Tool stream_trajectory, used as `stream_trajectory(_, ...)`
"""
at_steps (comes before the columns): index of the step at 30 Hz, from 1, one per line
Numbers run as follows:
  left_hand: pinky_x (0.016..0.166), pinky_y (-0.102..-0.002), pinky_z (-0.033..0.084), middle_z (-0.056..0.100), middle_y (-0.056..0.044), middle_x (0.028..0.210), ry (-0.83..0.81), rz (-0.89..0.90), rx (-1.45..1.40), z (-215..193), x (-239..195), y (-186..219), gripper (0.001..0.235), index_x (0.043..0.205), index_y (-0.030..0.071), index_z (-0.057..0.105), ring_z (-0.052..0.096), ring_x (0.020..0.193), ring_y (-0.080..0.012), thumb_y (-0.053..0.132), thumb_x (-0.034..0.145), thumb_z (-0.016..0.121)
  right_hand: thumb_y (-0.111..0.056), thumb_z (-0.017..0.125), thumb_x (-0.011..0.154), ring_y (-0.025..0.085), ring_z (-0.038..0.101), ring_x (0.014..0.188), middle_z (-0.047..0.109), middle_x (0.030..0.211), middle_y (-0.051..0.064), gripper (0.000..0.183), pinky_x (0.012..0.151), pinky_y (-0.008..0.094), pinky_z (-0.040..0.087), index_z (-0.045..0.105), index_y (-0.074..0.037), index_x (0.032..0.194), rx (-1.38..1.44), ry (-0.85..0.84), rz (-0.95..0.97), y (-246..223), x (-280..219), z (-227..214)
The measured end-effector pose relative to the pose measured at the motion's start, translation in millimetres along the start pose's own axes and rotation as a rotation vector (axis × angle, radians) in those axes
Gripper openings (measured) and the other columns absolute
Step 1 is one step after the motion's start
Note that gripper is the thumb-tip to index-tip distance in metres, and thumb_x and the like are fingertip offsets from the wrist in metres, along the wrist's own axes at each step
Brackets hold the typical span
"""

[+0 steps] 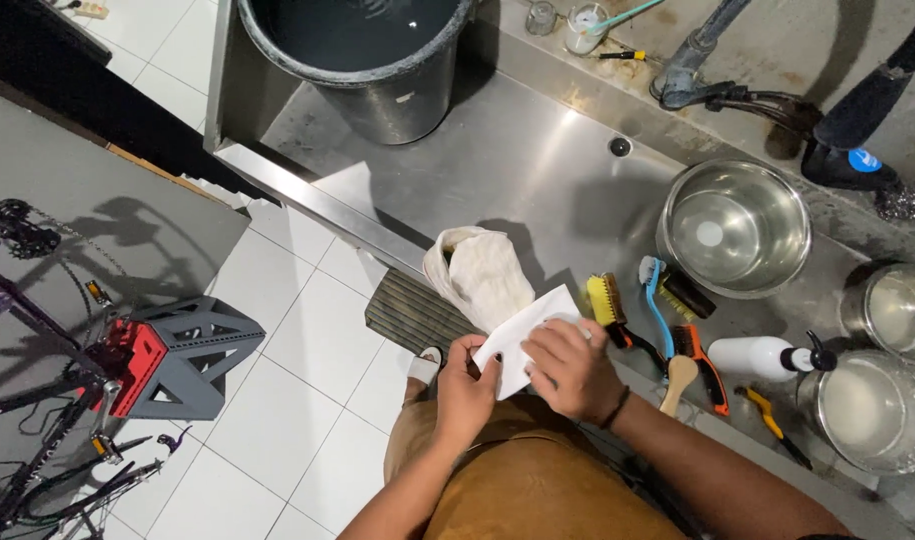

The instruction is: The person cleans a white sneaker at a stainless steel sink using a wooden brush and a white cloth. They scrub the shoe's exterior and interior, wipe it with the cloth, and place it on a nearby surface. The process is repeated for a second shoe.

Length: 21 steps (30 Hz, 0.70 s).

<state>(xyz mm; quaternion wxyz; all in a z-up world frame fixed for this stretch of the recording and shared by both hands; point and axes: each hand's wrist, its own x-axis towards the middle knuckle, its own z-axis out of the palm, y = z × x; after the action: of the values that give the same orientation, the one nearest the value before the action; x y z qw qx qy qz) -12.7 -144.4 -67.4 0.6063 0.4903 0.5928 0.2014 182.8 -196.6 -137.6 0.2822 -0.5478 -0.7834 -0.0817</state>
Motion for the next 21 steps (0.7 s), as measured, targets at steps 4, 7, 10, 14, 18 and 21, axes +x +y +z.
stream_trajectory(4,0.081,-0.043,0.06,0.069,-0.02,0.11,0.019,-0.026,-0.013,0.9,5.3,-5.1,0.032,0.125,0.0,0.058,0.068,0.102,-0.0278,0.017,0.099,0.065,-0.038,0.054,0.101,0.021,0.055,0.127,0.063,0.126,-0.003,0.036,0.11,0.054,0.019,0.062,-0.02,0.131,0.011,-0.061,0.082,-7.9,-13.4,-1.5)
stream_trajectory(7,0.08,-0.041,0.06,0.069,-0.018,0.113,0.017,-0.052,0.001,-0.8,6.8,-2.0,0.036,0.127,0.004,0.056,0.068,0.101,-0.0257,0.019,0.097,0.068,-0.038,0.055,0.1,0.022,0.054,0.129,0.063,0.131,-0.001,0.041,0.112,0.057,0.017,0.06,-0.019,0.136,0.054,-0.122,0.103,-5.8,-22.9,-2.4)
stream_trajectory(10,0.084,-0.043,0.06,0.068,-0.019,0.116,0.007,-0.074,-0.004,-3.0,10.5,-6.9,0.038,0.128,0.002,0.057,0.068,0.103,-0.0277,0.018,0.095,0.069,-0.034,0.061,0.095,0.022,0.054,0.128,0.062,0.132,-0.003,0.041,0.108,0.051,0.027,0.062,-0.02,0.133,-0.002,-0.066,0.205,8.8,-52.1,-16.4)
stream_trajectory(14,0.062,-0.028,0.054,0.058,0.001,0.105,0.132,-0.077,-0.125,-11.4,35.9,-36.8,0.032,0.118,0.017,0.058,0.057,0.081,-0.0135,0.014,0.087,0.062,-0.031,0.069,0.083,0.04,0.052,0.128,0.056,0.136,0.019,0.06,0.102,0.058,0.042,0.057,-0.004,0.136,-0.159,-0.106,0.913,7.1,-125.0,-57.9)
stream_trajectory(18,0.097,-0.032,0.043,0.061,-0.004,0.106,0.441,0.223,-0.091,-54.3,86.2,-43.7,0.022,0.103,0.013,0.056,0.057,0.105,-0.0205,0.0,0.088,0.048,-0.061,0.072,0.073,0.047,0.042,0.139,0.044,0.149,0.027,0.095,0.101,0.067,0.04,0.041,-0.005,0.144,-0.309,-0.417,1.478,-10.3,-173.6,-58.7)
stream_trajectory(21,0.1,-0.032,0.046,0.062,-0.004,0.114,0.327,0.378,0.149,-91.6,141.2,-39.6,0.039,0.113,0.012,0.058,0.061,0.109,-0.0217,-0.003,0.077,0.053,-0.046,0.067,0.088,0.051,0.067,0.104,0.04,0.146,0.021,0.077,0.082,0.062,0.057,0.031,-0.008,0.145,0.037,-0.541,1.757,-13.9,-108.3,-83.3)
